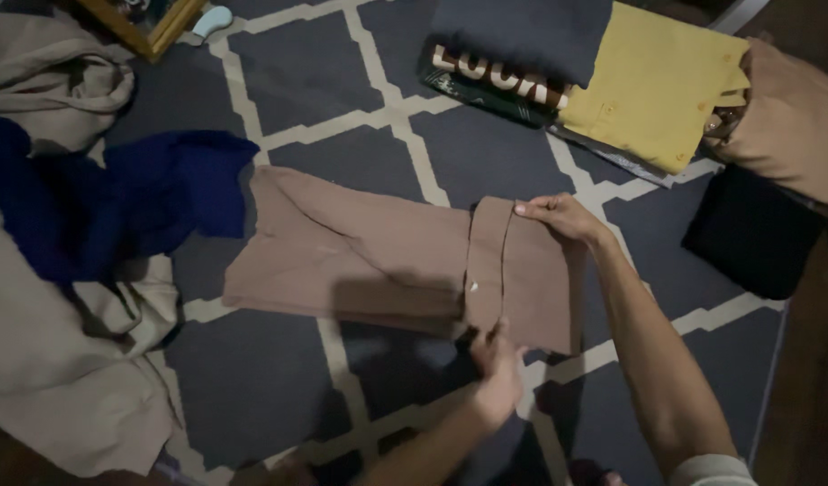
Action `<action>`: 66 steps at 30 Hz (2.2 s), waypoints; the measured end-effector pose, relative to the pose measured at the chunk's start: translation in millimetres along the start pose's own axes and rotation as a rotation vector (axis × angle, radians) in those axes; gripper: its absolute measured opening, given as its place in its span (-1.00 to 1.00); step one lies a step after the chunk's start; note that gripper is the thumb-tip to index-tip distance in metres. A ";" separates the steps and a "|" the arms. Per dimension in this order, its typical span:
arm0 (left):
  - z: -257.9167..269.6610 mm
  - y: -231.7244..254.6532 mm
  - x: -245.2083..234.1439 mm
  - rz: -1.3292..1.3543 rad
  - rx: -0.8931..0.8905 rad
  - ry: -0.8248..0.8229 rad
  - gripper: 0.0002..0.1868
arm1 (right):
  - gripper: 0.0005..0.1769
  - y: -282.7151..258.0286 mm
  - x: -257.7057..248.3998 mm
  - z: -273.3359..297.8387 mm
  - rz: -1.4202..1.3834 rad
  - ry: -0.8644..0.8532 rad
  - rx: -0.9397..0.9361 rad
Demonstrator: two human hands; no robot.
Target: The person folds several garments on a patterned rug, including a gray t-shirt, a brown long-sleeve shirt, and a blue button-up shirt. Each item is smoothed, folded into a compact rectangle, and stacked on top of previously folded clothes.
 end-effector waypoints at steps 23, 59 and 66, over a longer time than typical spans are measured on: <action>-31.9 82.1 -33.9 -0.323 0.498 -0.139 -0.56 | -0.45 -54.2 14.0 -6.0 -0.100 -0.407 -0.004; -8.3 210.7 -41.9 -0.357 0.886 -0.095 -0.05 | -0.44 -125.1 107.8 -30.1 -0.046 -0.063 -0.450; -30.3 340.9 -108.1 -0.355 1.062 0.058 -0.05 | -0.51 -251.9 187.3 -60.6 -0.150 -0.187 -0.519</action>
Point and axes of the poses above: each hand's wrist, its own z-axis away from the middle knuckle, its own x-axis out of the palm, y = z × x, the point moved 2 cm from there along -z, towards the middle knuckle, and after that the axes turned 5 degrees about x, right-handed, at the moved point
